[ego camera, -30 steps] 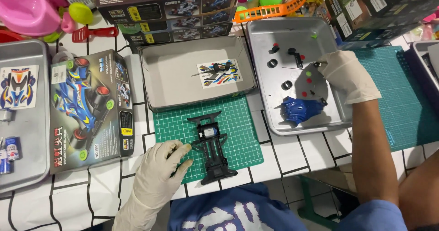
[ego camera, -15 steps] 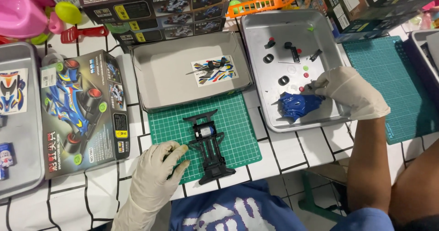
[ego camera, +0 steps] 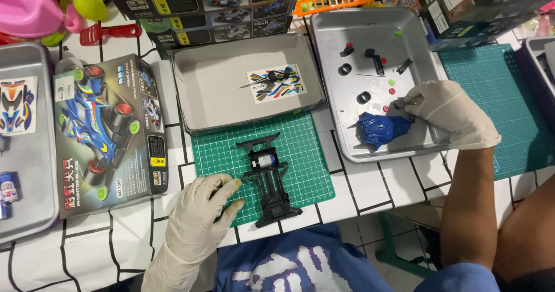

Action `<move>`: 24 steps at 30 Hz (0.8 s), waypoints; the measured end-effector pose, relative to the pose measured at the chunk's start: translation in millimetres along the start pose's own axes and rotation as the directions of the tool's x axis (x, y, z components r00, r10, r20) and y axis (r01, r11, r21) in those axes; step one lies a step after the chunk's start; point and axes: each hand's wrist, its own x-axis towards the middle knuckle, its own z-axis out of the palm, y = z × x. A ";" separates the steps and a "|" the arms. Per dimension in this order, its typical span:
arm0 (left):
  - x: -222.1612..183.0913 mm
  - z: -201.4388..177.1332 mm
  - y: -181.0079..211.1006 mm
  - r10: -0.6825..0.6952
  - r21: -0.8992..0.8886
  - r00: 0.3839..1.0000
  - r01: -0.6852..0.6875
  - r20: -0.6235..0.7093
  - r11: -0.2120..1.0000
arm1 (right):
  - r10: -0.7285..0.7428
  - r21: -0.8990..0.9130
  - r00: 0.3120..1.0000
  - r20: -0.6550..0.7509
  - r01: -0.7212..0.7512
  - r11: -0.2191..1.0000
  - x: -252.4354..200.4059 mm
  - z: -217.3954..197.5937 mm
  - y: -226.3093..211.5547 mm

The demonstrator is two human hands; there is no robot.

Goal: Assembling a miniature toy car by installing the motor, gears, and batteries into the chassis.

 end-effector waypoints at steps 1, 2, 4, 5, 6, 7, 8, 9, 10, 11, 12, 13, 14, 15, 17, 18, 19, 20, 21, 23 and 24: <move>1.1 -0.7 -0.3 0.003 -0.002 1.000 -0.003 0.000 1.000 | 0.003 -0.001 1.000 -0.001 -0.003 1.000 0.6 2.3 -2.3; 1.9 -1.5 -0.5 -0.002 -0.036 1.000 0.002 0.010 0.999 | 0.022 0.024 1.000 0.016 -0.022 0.999 1.4 4.7 -4.7; 3.3 -3.0 0.3 -0.005 -0.070 1.000 0.007 0.022 0.997 | 0.040 0.049 0.999 0.033 -0.042 0.998 2.2 9.4 -4.7; 3.8 -3.8 1.3 -0.005 -0.078 1.000 0.006 0.013 0.997 | -0.033 0.014 0.999 -0.034 0.033 0.999 2.0 11.6 -2.4; 4.2 -4.9 1.8 -0.007 -0.081 1.000 0.007 0.002 0.997 | -0.112 -0.026 0.989 -0.100 0.110 0.994 3.7 13.9 -1.2; 6.2 -8.3 4.3 -0.008 -0.078 1.000 0.008 0.000 0.997 | -0.115 -0.025 0.988 -0.101 0.113 0.993 -1.3 8.0 -12.9; 8.2 -11.3 7.3 -0.027 -0.078 0.999 0.025 -0.031 0.997 | -0.049 0.024 0.992 -0.116 0.052 0.998 -6.6 1.7 -24.3; 10.2 -14.3 10.3 -0.047 -0.078 0.997 0.042 -0.062 0.996 | 0.019 0.074 0.992 -0.127 -0.009 0.997 -11.9 -4.6 -35.7; 12.9 -17.7 14.2 -0.049 -0.077 0.997 0.044 -0.064 0.996 | 0.016 0.074 0.992 -0.127 -0.007 0.997 -18.2 -9.0 -46.0; 15.7 -21.0 18.2 -0.050 -0.055 0.992 0.044 -0.112 0.998 | 0.016 0.201 0.983 -0.181 0.021 0.979 -24.5 -13.5 -56.3; 18.4 -24.6 22.3 -0.051 -0.033 0.986 0.047 -0.159 0.998 | 0.022 0.323 0.972 -0.233 0.056 0.945 -30.5 -18.2 -66.8; 23.2 -27.7 26.3 -0.054 -0.031 0.985 0.050 -0.161 0.998 | 0.018 0.322 0.972 -0.232 0.060 0.945 -34.4 -20.8 -78.4; 27.9 -30.7 29.9 -0.026 -0.062 0.980 0.015 -0.195 0.998 | 0.057 0.512 0.965 -0.256 0.085 0.855 -38.8 -22.8 -89.8; 32.6 -33.7 33.6 0.000 -0.091 0.973 -0.022 -0.229 0.996 | 0.100 0.677 0.958 -0.269 0.115 0.727 -43.4 -24.7 -101.1; 40.7 -35.7 42.9 -0.004 -0.091 0.970 -0.019 -0.243 0.996 | 0.017 0.858 0.968 -0.250 0.213 0.467 -37.0 -8.0 -99.3; 44.2 -36.8 47.2 -0.007 -0.092 0.966 -0.017 -0.259 0.996 | -0.069 0.954 0.966 -0.251 0.259 0.153 -32.7 0.8 -99.3; 49.7 -38.5 52.2 -0.011 -0.085 0.965 -0.012 -0.260 0.996 | -0.077 0.954 0.965 -0.251 0.260 0.149 -44.0 2.0 -119.3; 54.5 -41.0 57.0 -0.004 -0.118 0.958 -0.031 -0.286 0.992 | -0.071 0.990 0.987 -0.141 0.138 -0.040 -55.0 3.6 -140.4; 59.2 -43.5 61.6 0.002 -0.151 0.950 -0.052 -0.313 0.987 | -0.084 0.974 0.996 -0.028 0.009 -0.226 -66.5 5.1 -161.3; 69.9 -47.9 74.0 -0.035 -0.202 0.944 -0.034 -0.327 0.979 | -0.150 0.966 0.988 -0.024 -0.015 -0.257 -70.8 36.2 -177.2; 75.3 -50.0 79.6 -0.065 -0.264 0.937 -0.030 -0.342 0.964 | -0.200 0.958 0.979 -0.026 -0.032 -0.283 -73.3 51.6 -185.7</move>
